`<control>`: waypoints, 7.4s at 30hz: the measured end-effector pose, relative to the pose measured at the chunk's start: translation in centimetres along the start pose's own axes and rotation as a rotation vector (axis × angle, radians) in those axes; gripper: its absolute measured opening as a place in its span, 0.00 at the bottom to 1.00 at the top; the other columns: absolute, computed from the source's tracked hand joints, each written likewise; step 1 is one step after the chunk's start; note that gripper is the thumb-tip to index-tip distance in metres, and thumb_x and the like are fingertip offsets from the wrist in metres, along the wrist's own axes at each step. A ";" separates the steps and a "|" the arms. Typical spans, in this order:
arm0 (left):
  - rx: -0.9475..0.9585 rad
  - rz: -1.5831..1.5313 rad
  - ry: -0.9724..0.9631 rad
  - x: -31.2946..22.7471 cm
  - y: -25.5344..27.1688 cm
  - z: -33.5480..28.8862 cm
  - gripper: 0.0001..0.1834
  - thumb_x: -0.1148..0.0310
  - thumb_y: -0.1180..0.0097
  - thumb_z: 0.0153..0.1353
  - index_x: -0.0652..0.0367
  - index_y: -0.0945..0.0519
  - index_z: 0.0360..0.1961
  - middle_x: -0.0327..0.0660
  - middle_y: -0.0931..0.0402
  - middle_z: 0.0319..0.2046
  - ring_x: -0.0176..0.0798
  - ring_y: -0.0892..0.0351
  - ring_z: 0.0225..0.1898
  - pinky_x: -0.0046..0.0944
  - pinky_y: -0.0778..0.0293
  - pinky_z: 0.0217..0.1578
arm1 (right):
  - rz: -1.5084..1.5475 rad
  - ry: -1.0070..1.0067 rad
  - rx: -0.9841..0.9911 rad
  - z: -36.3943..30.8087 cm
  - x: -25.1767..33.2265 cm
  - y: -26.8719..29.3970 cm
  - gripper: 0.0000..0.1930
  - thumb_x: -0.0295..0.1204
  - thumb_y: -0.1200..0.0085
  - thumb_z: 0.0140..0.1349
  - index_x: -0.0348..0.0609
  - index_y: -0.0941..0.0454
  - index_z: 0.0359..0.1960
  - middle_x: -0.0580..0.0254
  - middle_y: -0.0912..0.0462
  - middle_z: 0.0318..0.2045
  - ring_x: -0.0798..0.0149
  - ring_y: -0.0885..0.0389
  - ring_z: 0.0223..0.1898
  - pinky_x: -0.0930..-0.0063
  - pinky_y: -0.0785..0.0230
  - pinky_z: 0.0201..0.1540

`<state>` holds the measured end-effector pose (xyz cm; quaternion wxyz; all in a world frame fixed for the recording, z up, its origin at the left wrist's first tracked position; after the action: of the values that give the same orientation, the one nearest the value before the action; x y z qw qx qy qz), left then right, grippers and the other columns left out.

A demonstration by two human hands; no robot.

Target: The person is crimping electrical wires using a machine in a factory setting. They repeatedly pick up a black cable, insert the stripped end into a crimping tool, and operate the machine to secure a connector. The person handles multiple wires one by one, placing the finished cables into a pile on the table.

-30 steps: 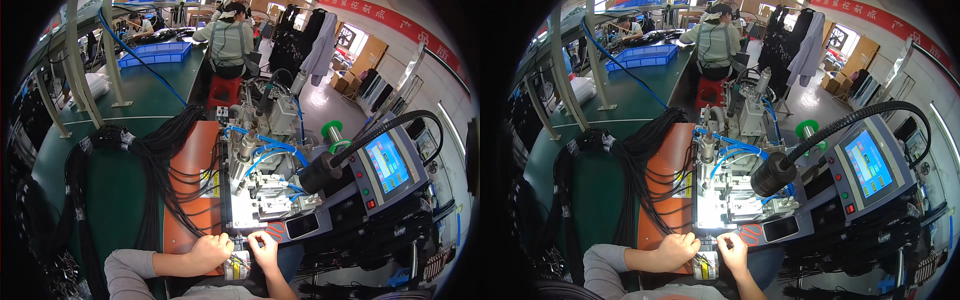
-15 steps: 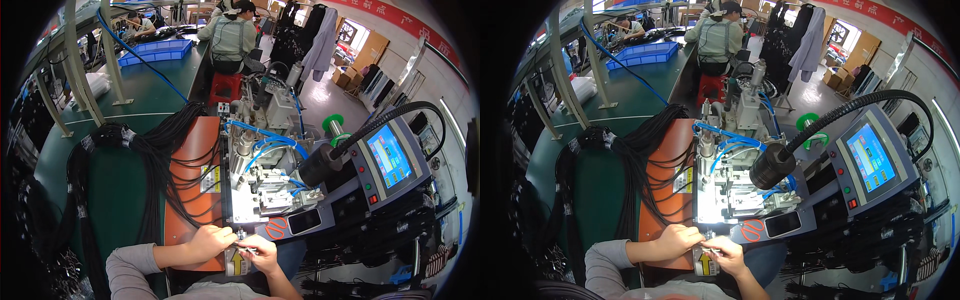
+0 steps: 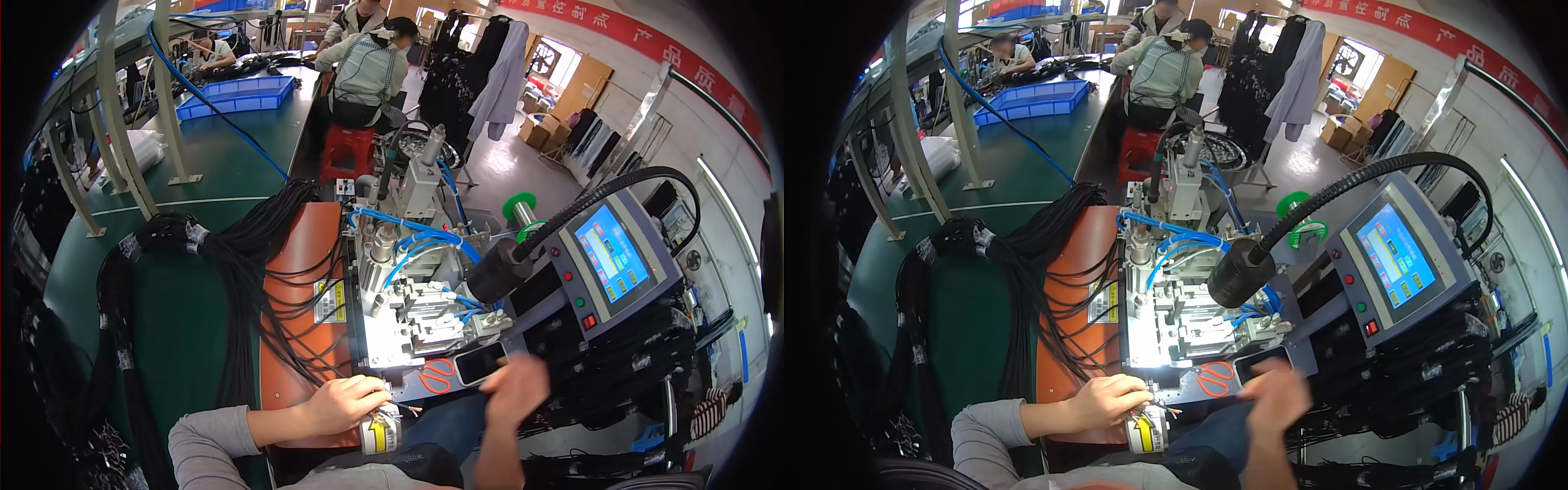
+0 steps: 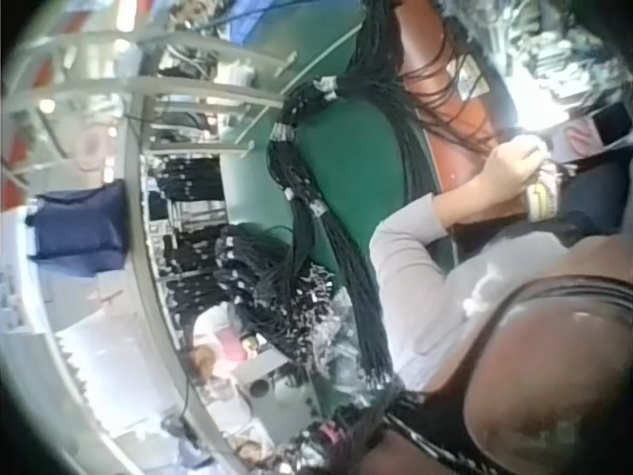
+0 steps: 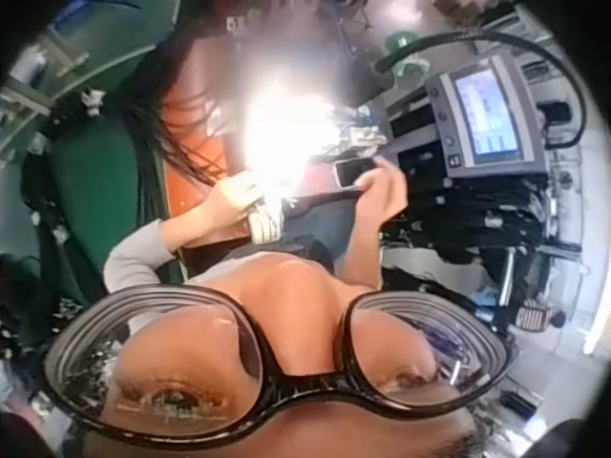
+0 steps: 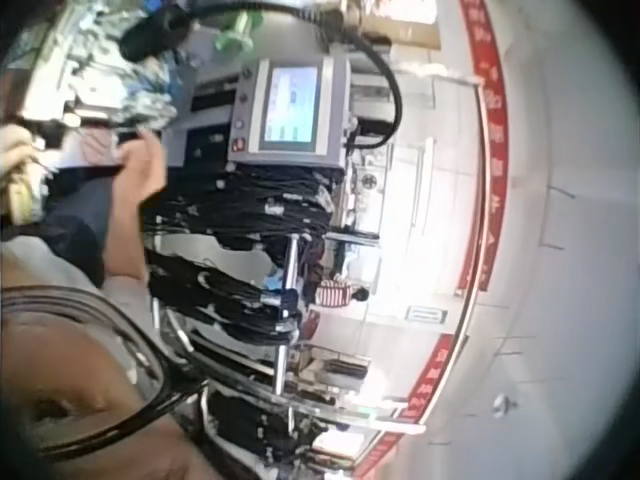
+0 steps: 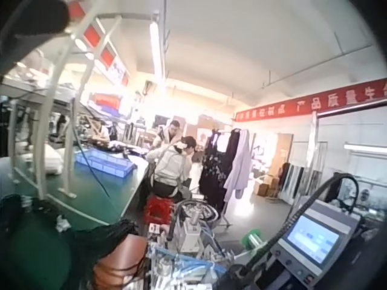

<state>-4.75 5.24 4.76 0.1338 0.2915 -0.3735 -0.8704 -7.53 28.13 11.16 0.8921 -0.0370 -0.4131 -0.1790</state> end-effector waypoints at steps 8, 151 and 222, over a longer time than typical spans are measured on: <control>-0.022 0.048 0.027 -0.1 1.3 0.2 0.16 0.72 0.37 0.45 0.55 0.22 0.39 0.37 0.26 0.31 0.38 0.23 0.30 0.35 0.26 0.25 | 0.117 -0.126 0.299 24.6 4.7 -9.5 0.19 0.25 0.56 0.61 0.33 0.30 0.54 0.75 0.36 0.13 0.80 0.43 0.12 0.83 0.53 0.15; -0.135 0.081 -0.029 -0.4 2.5 0.6 0.16 0.69 0.41 0.49 0.58 0.22 0.42 0.40 0.28 0.42 0.38 0.26 0.40 0.35 0.25 0.30 | 0.369 -0.359 0.416 -9.0 -5.2 -10.3 0.08 0.17 0.38 0.49 0.34 0.19 0.33 0.55 0.19 0.32 0.66 0.20 0.34 0.76 0.29 0.38; 0.087 0.428 0.131 0.2 -1.2 0.5 0.15 0.71 0.44 0.44 0.59 0.19 0.36 0.31 0.36 0.21 0.27 0.35 0.20 0.26 0.39 0.15 | -0.091 -0.342 0.441 -9.4 -7.0 -12.0 0.04 0.18 0.47 0.52 0.36 0.29 0.23 0.61 0.28 0.22 0.66 0.30 0.24 0.75 0.37 0.29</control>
<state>-5.22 6.23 4.08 0.3267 0.2667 -0.4547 -0.7844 -9.08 16.91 -1.26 0.7871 0.1468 -0.5877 -0.1159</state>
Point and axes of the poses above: each hand's wrist, its own z-axis towards the middle knuckle, its own y-axis out of the back of the hand, x = y × z, the point moved 9 cm from there along z, towards the middle knuckle
